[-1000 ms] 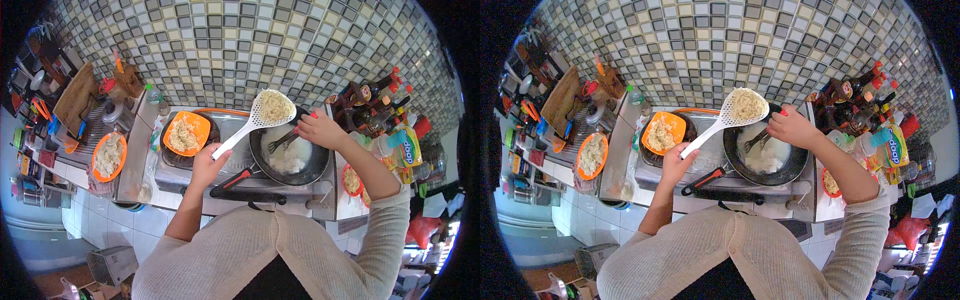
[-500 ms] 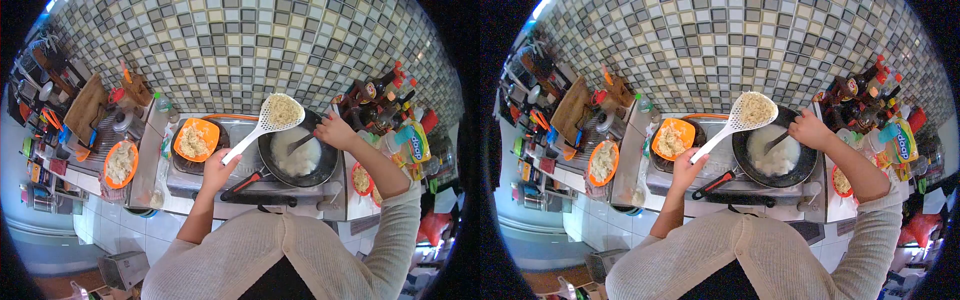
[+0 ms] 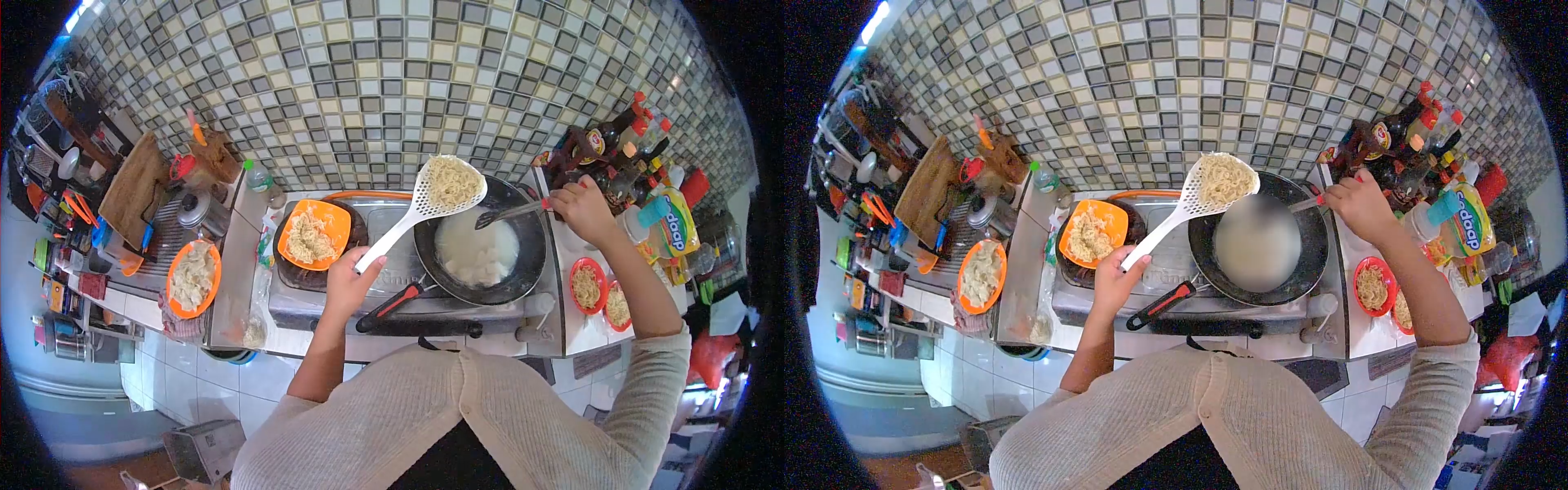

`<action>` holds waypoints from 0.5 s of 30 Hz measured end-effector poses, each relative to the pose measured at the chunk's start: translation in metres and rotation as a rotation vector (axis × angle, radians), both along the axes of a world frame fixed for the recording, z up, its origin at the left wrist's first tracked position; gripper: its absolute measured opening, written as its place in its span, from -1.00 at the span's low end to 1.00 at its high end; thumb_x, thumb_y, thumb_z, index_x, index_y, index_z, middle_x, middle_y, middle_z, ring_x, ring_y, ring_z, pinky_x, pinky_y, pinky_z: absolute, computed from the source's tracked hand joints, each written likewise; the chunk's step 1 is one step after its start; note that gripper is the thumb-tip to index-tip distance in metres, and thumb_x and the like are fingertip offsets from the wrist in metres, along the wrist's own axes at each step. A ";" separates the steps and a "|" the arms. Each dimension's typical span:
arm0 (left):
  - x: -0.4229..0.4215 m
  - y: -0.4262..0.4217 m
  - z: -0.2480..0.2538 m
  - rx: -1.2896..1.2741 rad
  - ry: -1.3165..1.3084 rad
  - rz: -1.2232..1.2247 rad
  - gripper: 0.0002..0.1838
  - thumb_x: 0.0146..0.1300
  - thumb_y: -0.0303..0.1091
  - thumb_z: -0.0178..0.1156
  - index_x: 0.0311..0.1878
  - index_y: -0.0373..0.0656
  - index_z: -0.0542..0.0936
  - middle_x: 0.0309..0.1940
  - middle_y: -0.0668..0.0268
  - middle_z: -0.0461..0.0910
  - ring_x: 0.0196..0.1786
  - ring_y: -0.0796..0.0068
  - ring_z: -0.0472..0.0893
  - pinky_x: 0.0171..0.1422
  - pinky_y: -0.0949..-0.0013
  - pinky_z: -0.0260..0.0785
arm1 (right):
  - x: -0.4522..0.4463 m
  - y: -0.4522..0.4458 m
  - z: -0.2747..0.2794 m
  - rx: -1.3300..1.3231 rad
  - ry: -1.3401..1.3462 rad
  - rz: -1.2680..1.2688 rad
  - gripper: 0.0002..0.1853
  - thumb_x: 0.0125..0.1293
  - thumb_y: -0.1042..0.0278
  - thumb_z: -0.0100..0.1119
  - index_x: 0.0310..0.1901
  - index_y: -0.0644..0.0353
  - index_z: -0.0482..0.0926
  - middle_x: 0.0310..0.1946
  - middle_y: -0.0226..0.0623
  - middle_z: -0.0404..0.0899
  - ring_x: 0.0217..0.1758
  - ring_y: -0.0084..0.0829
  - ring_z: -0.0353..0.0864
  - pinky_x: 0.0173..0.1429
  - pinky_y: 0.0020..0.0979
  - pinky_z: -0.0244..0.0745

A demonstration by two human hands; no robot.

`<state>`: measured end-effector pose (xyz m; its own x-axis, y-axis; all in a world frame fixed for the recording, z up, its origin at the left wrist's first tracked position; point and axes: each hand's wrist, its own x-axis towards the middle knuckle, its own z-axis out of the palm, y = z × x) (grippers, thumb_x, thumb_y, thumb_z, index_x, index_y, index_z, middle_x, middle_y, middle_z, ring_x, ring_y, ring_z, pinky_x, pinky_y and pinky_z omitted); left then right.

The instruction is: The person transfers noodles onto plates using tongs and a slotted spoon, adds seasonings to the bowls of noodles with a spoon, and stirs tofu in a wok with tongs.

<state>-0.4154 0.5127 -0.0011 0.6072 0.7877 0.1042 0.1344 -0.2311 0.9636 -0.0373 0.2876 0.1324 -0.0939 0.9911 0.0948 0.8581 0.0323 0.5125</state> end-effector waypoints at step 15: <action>-0.004 0.002 -0.008 0.062 -0.012 -0.002 -0.80 0.26 -0.34 0.32 -0.16 -0.26 0.63 -0.49 0.56 0.50 -0.44 0.79 0.38 -0.37 0.62 0.23 | -0.082 0.063 -0.034 -0.094 -0.044 0.040 -0.93 0.08 0.36 0.18 -0.41 0.02 0.65 -0.42 -0.42 0.55 -0.25 -0.45 0.61 -0.10 -0.29 0.35</action>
